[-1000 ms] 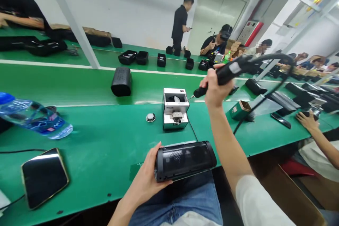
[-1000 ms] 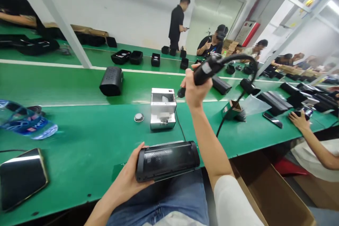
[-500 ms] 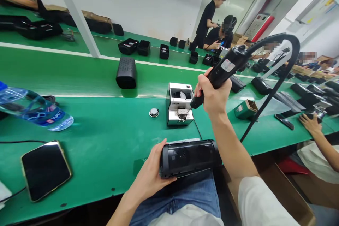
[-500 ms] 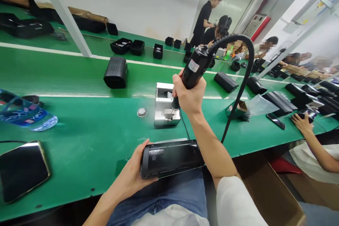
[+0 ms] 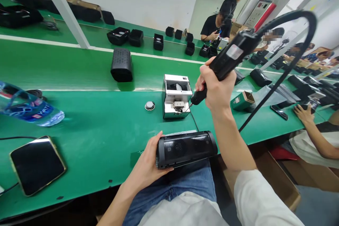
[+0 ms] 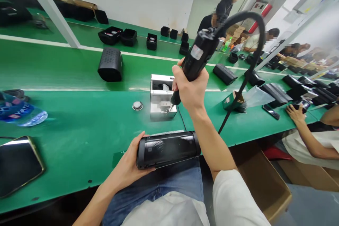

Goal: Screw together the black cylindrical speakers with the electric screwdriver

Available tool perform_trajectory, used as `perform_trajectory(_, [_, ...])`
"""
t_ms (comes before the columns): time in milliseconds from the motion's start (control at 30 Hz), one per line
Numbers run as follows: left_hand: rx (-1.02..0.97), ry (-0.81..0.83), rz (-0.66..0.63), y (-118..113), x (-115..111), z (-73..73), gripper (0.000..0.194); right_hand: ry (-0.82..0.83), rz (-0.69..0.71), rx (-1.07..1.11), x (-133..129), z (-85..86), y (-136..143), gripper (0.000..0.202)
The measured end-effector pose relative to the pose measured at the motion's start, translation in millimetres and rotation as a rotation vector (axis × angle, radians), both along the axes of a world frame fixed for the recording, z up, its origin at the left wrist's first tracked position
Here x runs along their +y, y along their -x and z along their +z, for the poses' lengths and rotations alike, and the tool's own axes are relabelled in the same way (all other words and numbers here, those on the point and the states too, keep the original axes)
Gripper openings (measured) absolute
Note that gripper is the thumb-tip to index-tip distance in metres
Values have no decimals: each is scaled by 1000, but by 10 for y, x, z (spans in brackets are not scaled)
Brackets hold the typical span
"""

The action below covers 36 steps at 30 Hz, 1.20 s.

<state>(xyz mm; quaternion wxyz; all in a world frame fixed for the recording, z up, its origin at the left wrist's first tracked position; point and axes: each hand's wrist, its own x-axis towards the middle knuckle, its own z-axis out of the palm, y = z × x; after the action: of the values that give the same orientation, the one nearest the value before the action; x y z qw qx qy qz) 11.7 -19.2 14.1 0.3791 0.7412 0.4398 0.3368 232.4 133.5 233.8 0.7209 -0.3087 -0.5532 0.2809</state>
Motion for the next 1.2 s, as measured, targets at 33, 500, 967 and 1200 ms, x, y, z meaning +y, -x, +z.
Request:
perform_trajectory(33, [1, -6, 1, 0, 2, 8, 127, -11, 4, 0, -77, 42, -48, 15])
perform_trajectory(500, [79, -94, 36, 19, 78, -67, 117, -82, -218, 67, -1619, 459, -995, 26])
perform_trajectory(967, [98, -77, 67, 4, 54, -2, 115, -72, -238, 60, -1810, 144, -1047, 27])
perform_trajectory(1200, [80, -54, 50, 6, 57, -4, 117, -122, -243, 35, -1839, 209, -1072, 28])
